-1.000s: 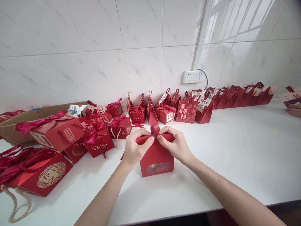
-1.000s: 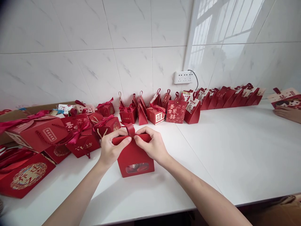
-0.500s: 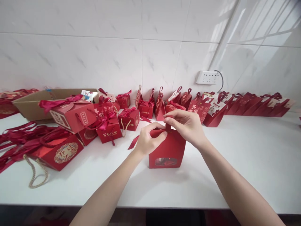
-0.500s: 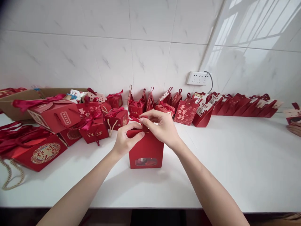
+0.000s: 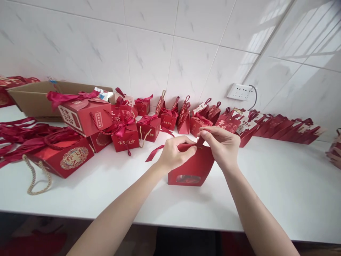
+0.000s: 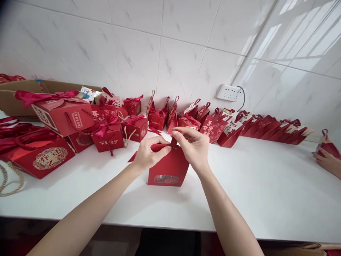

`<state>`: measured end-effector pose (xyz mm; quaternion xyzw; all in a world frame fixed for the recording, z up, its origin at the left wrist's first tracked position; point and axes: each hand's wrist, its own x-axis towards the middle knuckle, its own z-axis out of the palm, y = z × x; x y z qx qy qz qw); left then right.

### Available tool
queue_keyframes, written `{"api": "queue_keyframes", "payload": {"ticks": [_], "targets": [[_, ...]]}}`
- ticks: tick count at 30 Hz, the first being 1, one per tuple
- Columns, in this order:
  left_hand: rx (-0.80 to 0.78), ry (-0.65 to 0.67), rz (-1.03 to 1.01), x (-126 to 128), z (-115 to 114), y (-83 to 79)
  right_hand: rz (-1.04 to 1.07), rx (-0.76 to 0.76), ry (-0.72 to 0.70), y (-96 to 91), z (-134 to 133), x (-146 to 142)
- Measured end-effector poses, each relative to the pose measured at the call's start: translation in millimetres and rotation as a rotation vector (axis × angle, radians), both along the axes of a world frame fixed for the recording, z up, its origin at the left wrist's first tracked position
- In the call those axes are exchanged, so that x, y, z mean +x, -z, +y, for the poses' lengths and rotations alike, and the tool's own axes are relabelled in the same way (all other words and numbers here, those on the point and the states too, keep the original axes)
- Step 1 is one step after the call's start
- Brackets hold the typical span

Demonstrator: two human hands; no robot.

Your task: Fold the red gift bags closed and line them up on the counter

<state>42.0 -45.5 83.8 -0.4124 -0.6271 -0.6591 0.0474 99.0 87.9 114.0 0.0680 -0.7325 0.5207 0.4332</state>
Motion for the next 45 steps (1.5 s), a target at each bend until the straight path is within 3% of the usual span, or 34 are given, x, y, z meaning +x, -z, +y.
{"api": "queue_keyframes", "payload": {"ticks": [5, 7, 13, 20, 28, 34, 45], "targets": [[-0.011, -0.012, -0.009, 0, 0, 0.5, -0.173, 0.005, -0.217, 4.2, 13, 10], [-0.006, -0.019, -0.006, 0, 0, 1.1, -0.207, 0.045, -0.240, 10.6, 17, 16], [0.013, -0.016, 0.016, 0, 0, 2.1, -0.158, 0.095, -0.082, 27.7, 15, 17], [-0.014, -0.070, 0.031, -1, 0, 2.6, -0.125, 0.120, 0.081, 29.3, 3, 17], [-0.033, -0.069, 0.038, -1, -1, 2.1, -0.212, 0.115, -0.118, 10.0, 9, 15], [-0.046, -0.080, 0.024, -2, -1, 1.4, -0.212, 0.038, -0.075, -7.0, -1, 4], [-0.099, -0.079, 0.044, -2, -1, -0.4, -0.225, -0.033, -0.040, 0.0, -2, -4]]}}
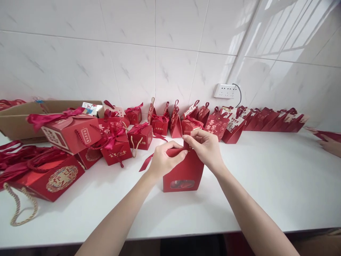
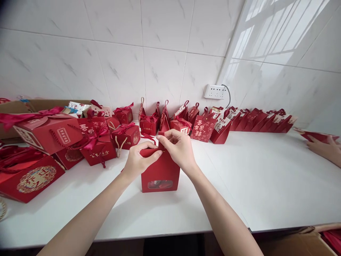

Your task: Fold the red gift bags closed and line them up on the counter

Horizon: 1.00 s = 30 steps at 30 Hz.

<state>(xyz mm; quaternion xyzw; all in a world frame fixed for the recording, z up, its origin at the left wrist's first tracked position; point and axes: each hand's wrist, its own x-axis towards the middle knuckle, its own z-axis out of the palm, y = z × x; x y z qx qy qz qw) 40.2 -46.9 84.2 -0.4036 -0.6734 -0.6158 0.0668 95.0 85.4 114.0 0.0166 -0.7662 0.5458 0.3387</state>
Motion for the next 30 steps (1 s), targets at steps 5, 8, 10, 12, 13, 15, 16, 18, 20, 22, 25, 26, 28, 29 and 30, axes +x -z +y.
{"api": "queue_keyframes", "payload": {"ticks": [5, 8, 10, 12, 13, 15, 16, 18, 20, 22, 25, 26, 28, 29, 30], "targets": [[-0.008, -0.004, -0.023, 1, 1, -1.6, -0.019, 0.009, -0.076, -3.5, 6, 5], [-0.016, -0.016, -0.044, 1, 0, -1.5, -0.096, 0.098, -0.230, -3.9, 13, 15], [-0.019, -0.023, -0.044, 1, 0, -1.1, -0.148, 0.144, -0.270, -2.1, 16, 22], [-0.019, -0.032, -0.040, 1, 0, -0.8, -0.152, 0.184, -0.250, 1.1, 17, 25], [-0.018, -0.038, -0.038, 1, 0, -0.8, -0.147, 0.199, -0.238, 2.8, 17, 25], [-0.017, -0.046, -0.039, 1, 0, -1.0, -0.142, 0.190, -0.241, 6.0, 17, 24], [-0.018, -0.046, -0.041, 1, 0, -1.1, -0.148, 0.163, -0.258, 7.3, 16, 23], [-0.016, -0.047, -0.045, 1, 0, -1.3, -0.163, 0.081, -0.301, 9.0, 16, 21], [-0.012, -0.054, -0.047, 1, 0, -1.2, -0.182, 0.001, -0.341, 9.5, 16, 20], [-0.012, -0.057, -0.048, 1, 0, -1.0, -0.203, -0.042, -0.372, 9.2, 16, 20], [-0.012, -0.059, -0.046, 1, 0, -0.8, -0.221, -0.078, -0.396, 8.8, 16, 20], [-0.011, -0.060, -0.044, 1, 0, -0.9, -0.222, -0.095, -0.397, 9.0, 16, 20], [-0.007, -0.062, -0.037, 2, 0, -1.4, -0.212, -0.133, -0.389, 9.9, 14, 19], [-0.004, -0.061, -0.034, 2, 1, -1.6, -0.200, -0.146, -0.377, 10.7, 13, 18], [-0.004, -0.060, -0.031, 2, 1, -1.9, -0.184, -0.150, -0.360, 11.6, 12, 18]]}}
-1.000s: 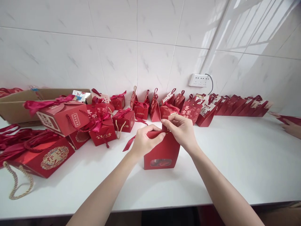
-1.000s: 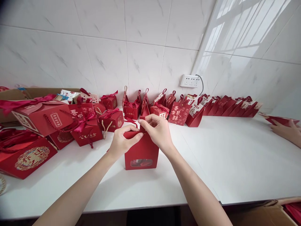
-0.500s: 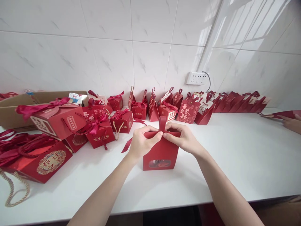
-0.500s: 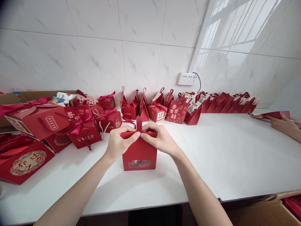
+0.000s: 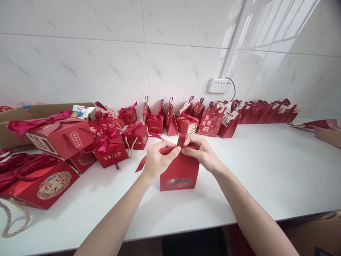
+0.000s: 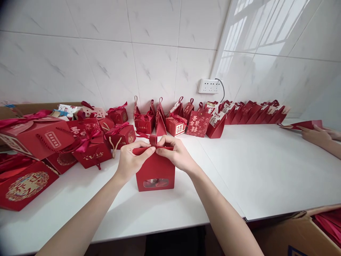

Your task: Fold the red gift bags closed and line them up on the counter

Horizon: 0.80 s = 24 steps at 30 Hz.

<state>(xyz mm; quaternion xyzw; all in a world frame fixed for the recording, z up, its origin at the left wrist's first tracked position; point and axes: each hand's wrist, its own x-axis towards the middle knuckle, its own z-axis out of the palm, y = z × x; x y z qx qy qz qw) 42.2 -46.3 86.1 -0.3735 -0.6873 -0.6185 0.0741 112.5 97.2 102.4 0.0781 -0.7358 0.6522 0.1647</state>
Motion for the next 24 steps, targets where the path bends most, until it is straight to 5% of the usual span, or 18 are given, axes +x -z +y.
{"api": "queue_keyframes", "payload": {"ticks": [4, 11, 15, 19, 24], "targets": [[0.004, -0.009, 0.003, 1, 0, -1.4, 0.059, 0.052, 0.071, 4.4, 4, -1], [0.153, -0.137, -0.198, -16, -1, 4.4, -0.169, 0.140, -0.203, 14.7, 33, -5], [0.231, -0.015, -0.218, -23, 1, 14.9, -0.240, -0.139, 0.006, 26.0, 41, -20], [0.131, 0.033, 0.139, -14, 2, 20.4, -0.150, -0.630, 0.179, 37.2, 42, -35], [-0.003, -0.054, 0.954, -2, 6, 26.1, -0.067, -0.681, 0.011, 46.8, 27, -37]]}}
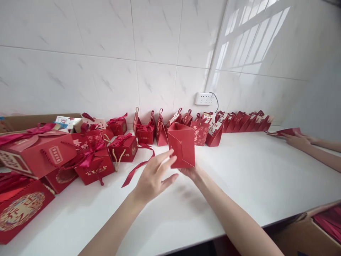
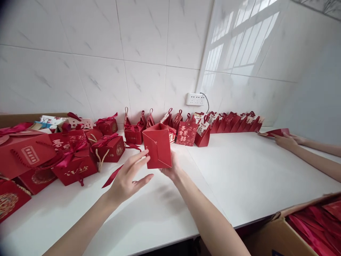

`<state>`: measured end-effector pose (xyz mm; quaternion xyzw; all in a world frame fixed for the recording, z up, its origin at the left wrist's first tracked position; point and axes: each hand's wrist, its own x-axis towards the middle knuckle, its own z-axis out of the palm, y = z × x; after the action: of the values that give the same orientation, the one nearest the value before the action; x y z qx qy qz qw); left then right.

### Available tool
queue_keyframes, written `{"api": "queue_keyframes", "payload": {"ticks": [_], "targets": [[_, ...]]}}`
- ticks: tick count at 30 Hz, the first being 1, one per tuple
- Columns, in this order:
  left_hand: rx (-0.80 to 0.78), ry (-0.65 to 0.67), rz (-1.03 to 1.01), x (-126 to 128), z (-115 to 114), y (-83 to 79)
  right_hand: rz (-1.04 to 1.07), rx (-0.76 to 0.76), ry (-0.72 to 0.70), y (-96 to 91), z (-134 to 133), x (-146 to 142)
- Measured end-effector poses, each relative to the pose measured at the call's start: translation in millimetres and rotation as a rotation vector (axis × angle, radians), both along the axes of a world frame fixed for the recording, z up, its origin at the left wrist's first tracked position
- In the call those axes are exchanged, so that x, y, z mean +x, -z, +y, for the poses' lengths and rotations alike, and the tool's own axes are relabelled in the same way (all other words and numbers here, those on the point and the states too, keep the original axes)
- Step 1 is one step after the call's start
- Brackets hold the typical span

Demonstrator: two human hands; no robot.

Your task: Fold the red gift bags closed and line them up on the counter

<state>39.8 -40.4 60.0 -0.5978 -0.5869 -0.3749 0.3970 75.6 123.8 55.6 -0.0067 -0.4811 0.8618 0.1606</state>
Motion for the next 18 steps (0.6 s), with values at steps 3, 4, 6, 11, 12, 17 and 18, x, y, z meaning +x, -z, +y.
{"api": "queue_keyframes", "payload": {"ticks": [3, 4, 6, 11, 12, 17, 18], "targets": [[-0.002, -0.062, 0.161, 4, 3, 3.5, 0.014, -0.011, -0.068, 5.0, -12, 6], [0.005, -0.072, 0.177, 5, 4, 4.0, 0.013, -0.025, -0.098, 6.0, -16, 7], [0.024, -0.075, 0.192, 6, 4, 4.0, 0.024, -0.086, -0.157, 6.2, -19, 9], [0.087, -0.046, 0.194, 6, 2, 4.3, 0.076, -0.210, -0.238, -1.0, -22, 6], [0.096, -0.041, 0.193, 6, 2, 5.1, 0.075, -0.217, -0.249, -2.4, -22, 6], [0.169, 0.042, 0.117, 3, 4, 9.0, 0.067, -0.253, -0.301, -5.9, -21, 11], [0.172, 0.050, 0.108, 3, 4, 9.2, 0.065, -0.254, -0.306, -6.5, -19, 12]]}}
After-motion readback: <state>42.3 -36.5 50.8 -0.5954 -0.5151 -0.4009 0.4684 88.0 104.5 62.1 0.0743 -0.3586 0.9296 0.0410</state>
